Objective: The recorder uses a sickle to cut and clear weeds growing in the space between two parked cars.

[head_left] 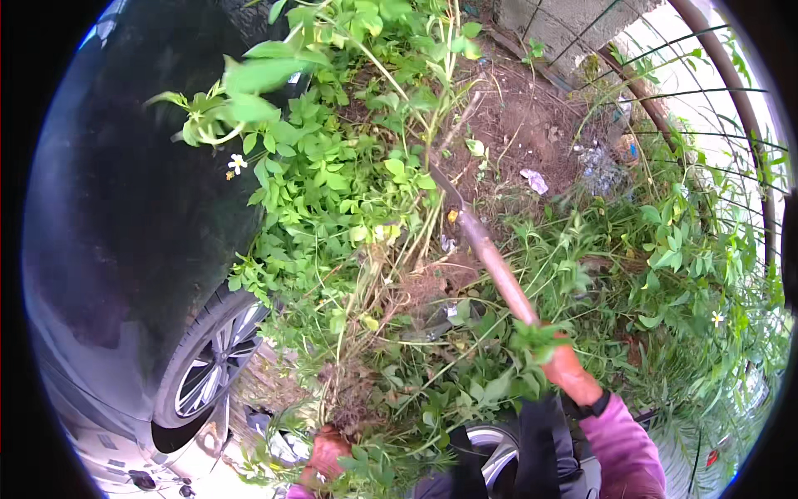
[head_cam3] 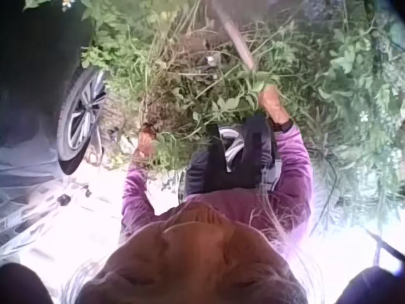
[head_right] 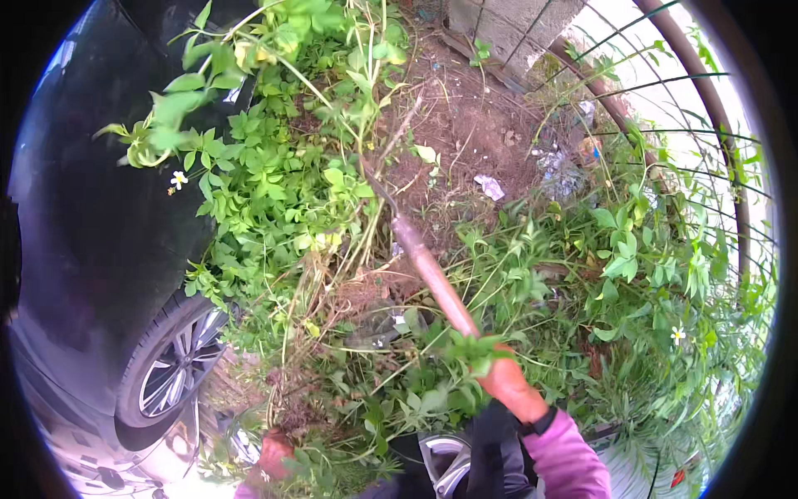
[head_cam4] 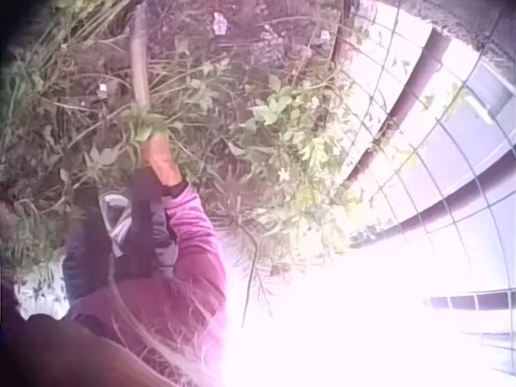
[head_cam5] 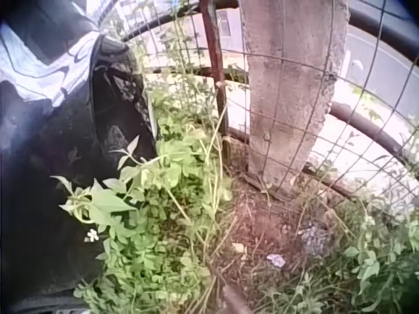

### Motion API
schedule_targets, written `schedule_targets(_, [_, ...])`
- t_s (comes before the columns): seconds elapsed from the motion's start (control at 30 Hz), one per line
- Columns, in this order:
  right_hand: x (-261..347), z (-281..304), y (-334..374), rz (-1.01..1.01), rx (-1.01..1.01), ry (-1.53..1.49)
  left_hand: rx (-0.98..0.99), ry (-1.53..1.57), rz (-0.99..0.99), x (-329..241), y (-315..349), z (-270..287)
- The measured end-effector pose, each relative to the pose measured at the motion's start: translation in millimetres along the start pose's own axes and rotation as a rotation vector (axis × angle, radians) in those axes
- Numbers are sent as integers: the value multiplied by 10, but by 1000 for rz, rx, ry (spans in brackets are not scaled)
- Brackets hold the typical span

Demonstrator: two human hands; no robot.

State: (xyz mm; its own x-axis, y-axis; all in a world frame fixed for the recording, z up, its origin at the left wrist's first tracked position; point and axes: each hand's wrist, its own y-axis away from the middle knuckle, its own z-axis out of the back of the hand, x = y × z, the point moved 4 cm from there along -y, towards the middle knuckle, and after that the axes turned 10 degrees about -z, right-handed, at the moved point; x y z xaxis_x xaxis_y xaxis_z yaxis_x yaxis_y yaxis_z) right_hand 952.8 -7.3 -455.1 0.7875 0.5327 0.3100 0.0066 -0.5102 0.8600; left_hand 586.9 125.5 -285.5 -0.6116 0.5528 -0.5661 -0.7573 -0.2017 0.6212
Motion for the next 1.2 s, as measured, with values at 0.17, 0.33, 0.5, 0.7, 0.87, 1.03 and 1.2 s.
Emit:
schedule_targets(0.17, [535,-527,-216,189,-193,1033,50,-30,176,118,303,18])
schedule_targets(0.33, [867,-702,-641,339,-184,1042,127,-34,356,75,882,93])
schedule_targets(0.5, [608,-114,-882,199,-188,1006,204,-93,642,165,1775,339])
schedule_targets(0.7, [252,-215,-271,-148,-256,786,258,-68,844,8,2309,421])
schedule_targets(0.87, [437,-457,-596,14,-209,879,190,42,677,-32,1652,30])
schedule_targets(1.03, [435,-438,-733,141,-224,834,-43,-56,377,247,391,244])
schedule_targets(1.2, [650,-221,-699,79,-183,874,-209,-362,289,537,-1757,1040])
